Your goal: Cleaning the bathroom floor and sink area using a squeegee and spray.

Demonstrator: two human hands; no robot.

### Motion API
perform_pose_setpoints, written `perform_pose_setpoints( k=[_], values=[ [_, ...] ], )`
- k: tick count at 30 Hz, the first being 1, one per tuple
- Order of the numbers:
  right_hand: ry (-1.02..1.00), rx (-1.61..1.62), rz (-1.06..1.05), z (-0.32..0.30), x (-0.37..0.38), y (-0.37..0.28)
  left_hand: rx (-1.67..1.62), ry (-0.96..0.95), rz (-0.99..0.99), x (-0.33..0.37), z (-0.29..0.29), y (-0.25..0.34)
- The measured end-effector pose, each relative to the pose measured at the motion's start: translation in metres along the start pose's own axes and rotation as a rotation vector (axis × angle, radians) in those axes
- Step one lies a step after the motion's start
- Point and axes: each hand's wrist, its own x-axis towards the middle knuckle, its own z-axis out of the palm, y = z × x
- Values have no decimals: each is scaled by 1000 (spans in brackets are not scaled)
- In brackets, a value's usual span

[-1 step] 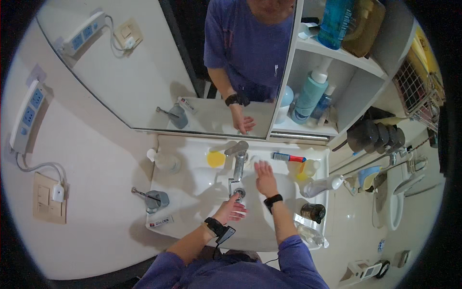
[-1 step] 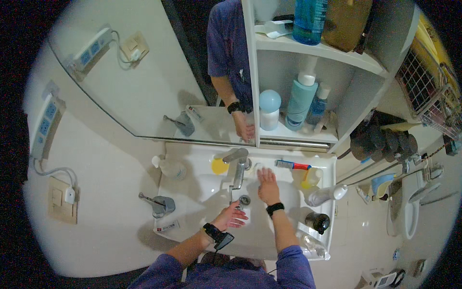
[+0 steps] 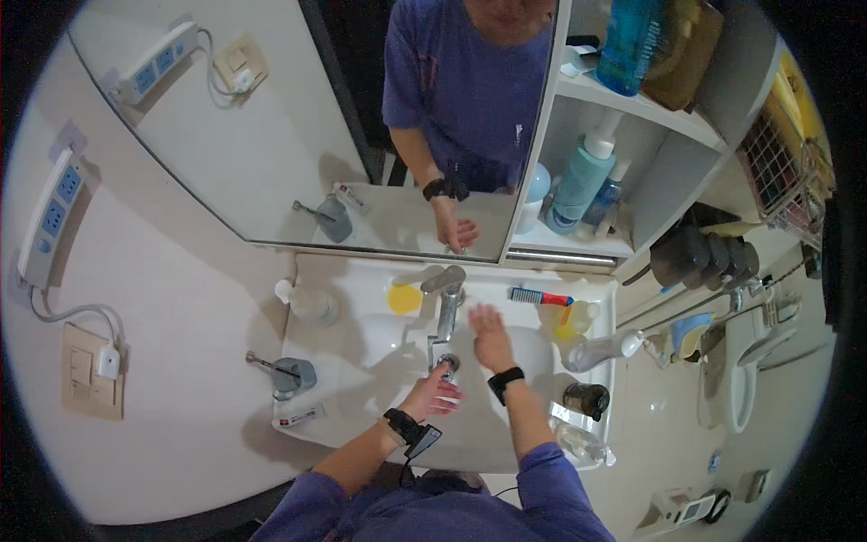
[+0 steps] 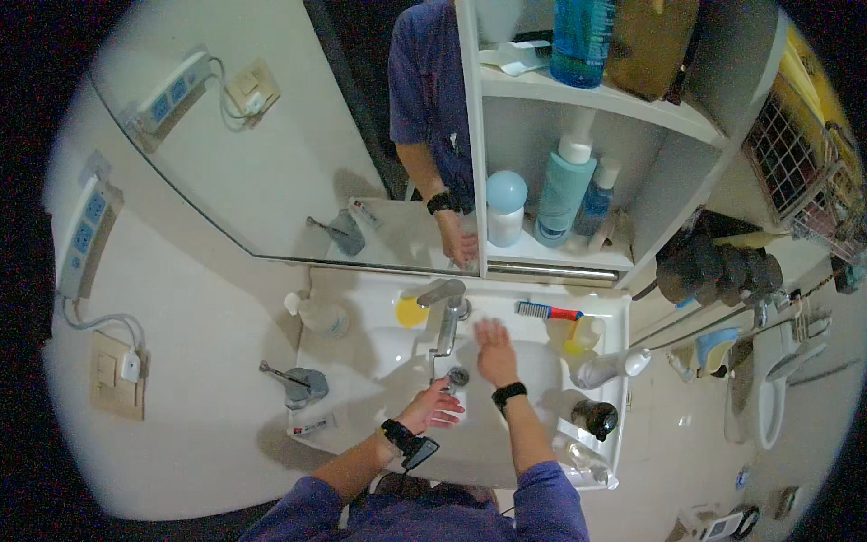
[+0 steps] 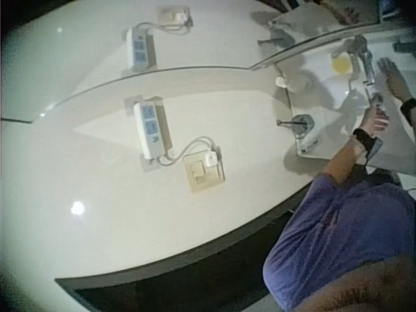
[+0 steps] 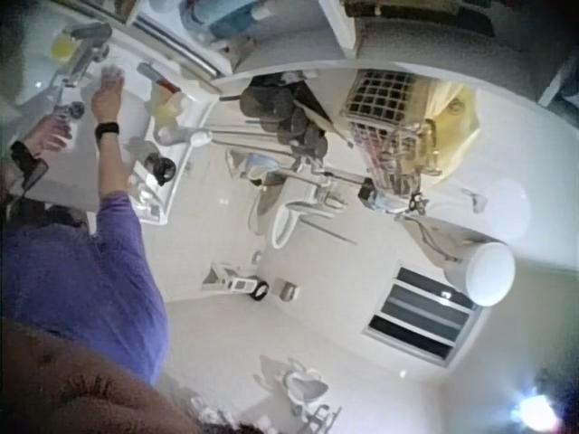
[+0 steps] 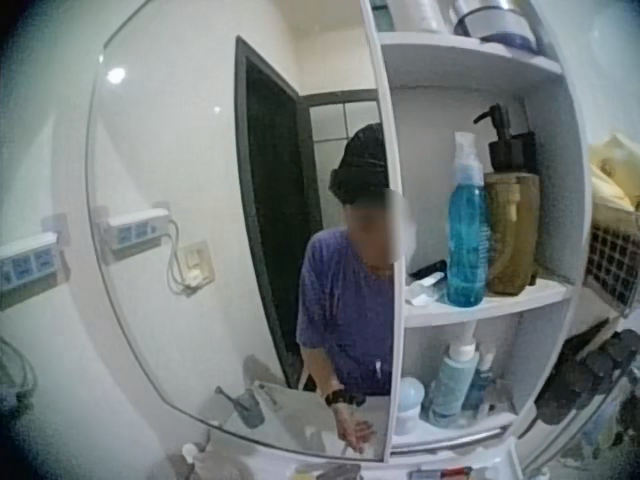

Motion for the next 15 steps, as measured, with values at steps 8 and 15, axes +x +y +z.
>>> perform_pose_setpoints(
  k=[8, 15],
  values=[
    [-2, 28, 51, -8, -2, -20, -230, 90, 79, 21, 0, -8],
    [86, 73, 265, -13, -22, 4, -286, -68, 244, 29, -9, -14]
  ],
)
